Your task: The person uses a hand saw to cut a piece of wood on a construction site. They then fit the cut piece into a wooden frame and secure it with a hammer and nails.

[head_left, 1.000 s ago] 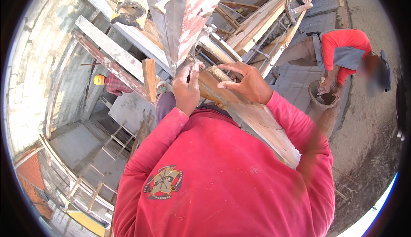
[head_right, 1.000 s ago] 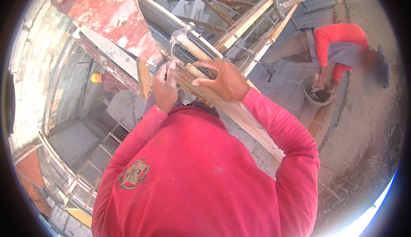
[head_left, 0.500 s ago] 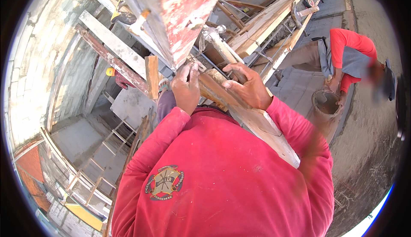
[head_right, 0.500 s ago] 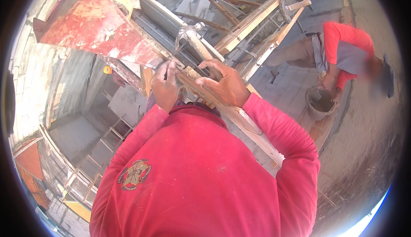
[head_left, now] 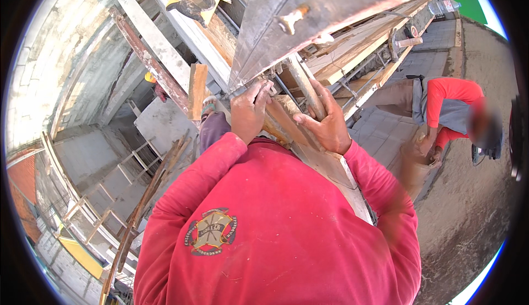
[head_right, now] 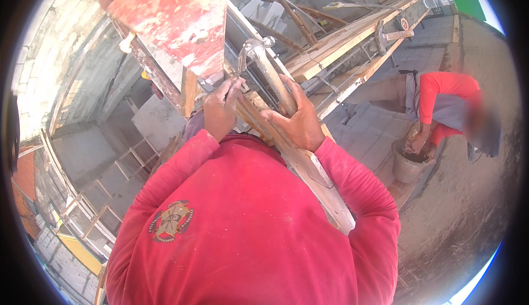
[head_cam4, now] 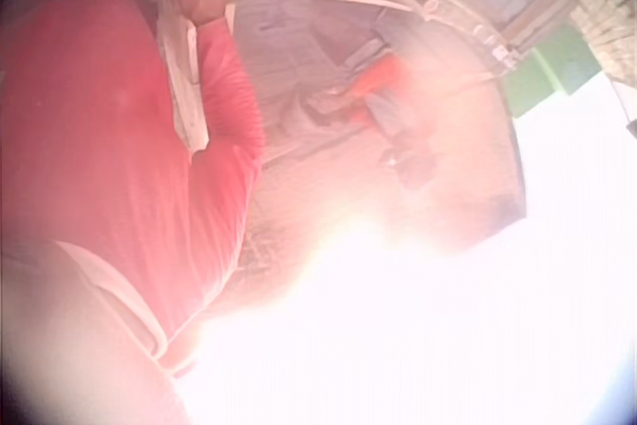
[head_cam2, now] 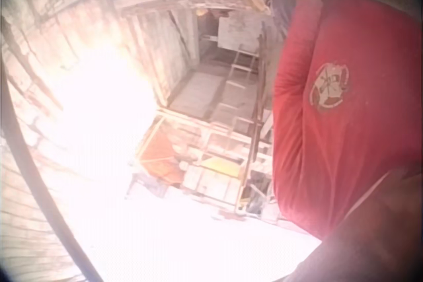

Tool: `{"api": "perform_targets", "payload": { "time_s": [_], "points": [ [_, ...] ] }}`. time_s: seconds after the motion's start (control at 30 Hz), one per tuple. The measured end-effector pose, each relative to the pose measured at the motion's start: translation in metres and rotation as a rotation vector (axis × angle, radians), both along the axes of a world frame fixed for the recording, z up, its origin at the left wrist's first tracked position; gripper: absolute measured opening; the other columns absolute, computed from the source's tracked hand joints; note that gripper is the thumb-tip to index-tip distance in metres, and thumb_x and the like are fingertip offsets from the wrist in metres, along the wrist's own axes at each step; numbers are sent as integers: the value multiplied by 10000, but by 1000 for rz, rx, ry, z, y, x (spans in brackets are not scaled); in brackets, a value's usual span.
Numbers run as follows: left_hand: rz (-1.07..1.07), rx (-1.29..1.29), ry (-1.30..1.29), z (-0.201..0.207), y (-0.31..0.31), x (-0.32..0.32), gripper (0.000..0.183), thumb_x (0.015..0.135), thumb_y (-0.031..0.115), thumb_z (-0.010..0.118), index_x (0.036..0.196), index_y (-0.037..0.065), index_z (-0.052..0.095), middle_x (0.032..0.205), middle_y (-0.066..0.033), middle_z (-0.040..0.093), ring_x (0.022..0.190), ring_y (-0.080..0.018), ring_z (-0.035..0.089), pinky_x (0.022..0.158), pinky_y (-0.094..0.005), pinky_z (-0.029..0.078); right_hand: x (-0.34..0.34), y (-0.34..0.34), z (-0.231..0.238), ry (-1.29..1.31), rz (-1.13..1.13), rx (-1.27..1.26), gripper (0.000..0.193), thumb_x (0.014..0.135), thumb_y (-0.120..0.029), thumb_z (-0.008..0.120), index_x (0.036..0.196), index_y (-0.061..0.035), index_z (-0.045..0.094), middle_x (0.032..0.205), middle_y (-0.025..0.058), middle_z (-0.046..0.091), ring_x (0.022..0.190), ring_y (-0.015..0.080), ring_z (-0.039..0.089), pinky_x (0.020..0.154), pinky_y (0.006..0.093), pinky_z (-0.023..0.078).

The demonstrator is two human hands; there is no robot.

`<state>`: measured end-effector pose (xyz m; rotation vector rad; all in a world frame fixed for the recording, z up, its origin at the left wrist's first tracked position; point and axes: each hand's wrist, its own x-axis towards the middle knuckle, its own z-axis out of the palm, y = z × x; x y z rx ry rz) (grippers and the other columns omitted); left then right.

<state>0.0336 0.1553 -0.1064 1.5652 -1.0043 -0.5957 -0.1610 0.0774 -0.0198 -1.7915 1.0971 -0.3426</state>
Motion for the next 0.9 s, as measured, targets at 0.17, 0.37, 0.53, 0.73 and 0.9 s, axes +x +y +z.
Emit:
{"api": "perform_targets", "payload": {
  "time_s": [0.17,0.37,0.53,0.73,0.9],
  "points": [
    [-72,80,35,-1,3,7,291,1086,252,612,1212,32,754,799,-107,716,757,-262,716,754,-369,544,-1,0,-1,57,31,-80,1019,823,-320,953,1617,-25,387,1514,101,530,1348,216,558,1060,338,531],
    [-128,105,105,2,0,13,302,1090,286,613,1209,55,768,765,-54,689,710,-172,658,714,-339,518,3,-2,8,160,57,-161,942,838,-217,897,1618,-55,395,1508,153,562,1332,243,595,1097,371,512],
    [-156,189,164,8,1,18,322,1096,327,605,1209,83,781,767,-34,665,720,-130,617,714,-315,502,7,1,14,94,54,-145,899,851,-204,869,1611,-69,407,1493,181,583,1342,286,607,1148,411,481],
    [-117,191,49,1,4,13,345,1101,321,597,1197,47,782,767,-44,655,735,-149,625,730,-311,505,7,-3,18,162,137,-178,846,859,-217,864,1582,-99,441,1482,201,598,1341,331,631,1124,434,509],
    [-67,158,-9,-6,3,6,335,1109,282,582,1232,32,767,779,-58,664,756,-177,636,762,-324,515,2,-4,14,31,98,-99,789,875,-253,849,1551,-119,466,1416,208,640,1286,365,665,1108,448,524]
  ]
}}
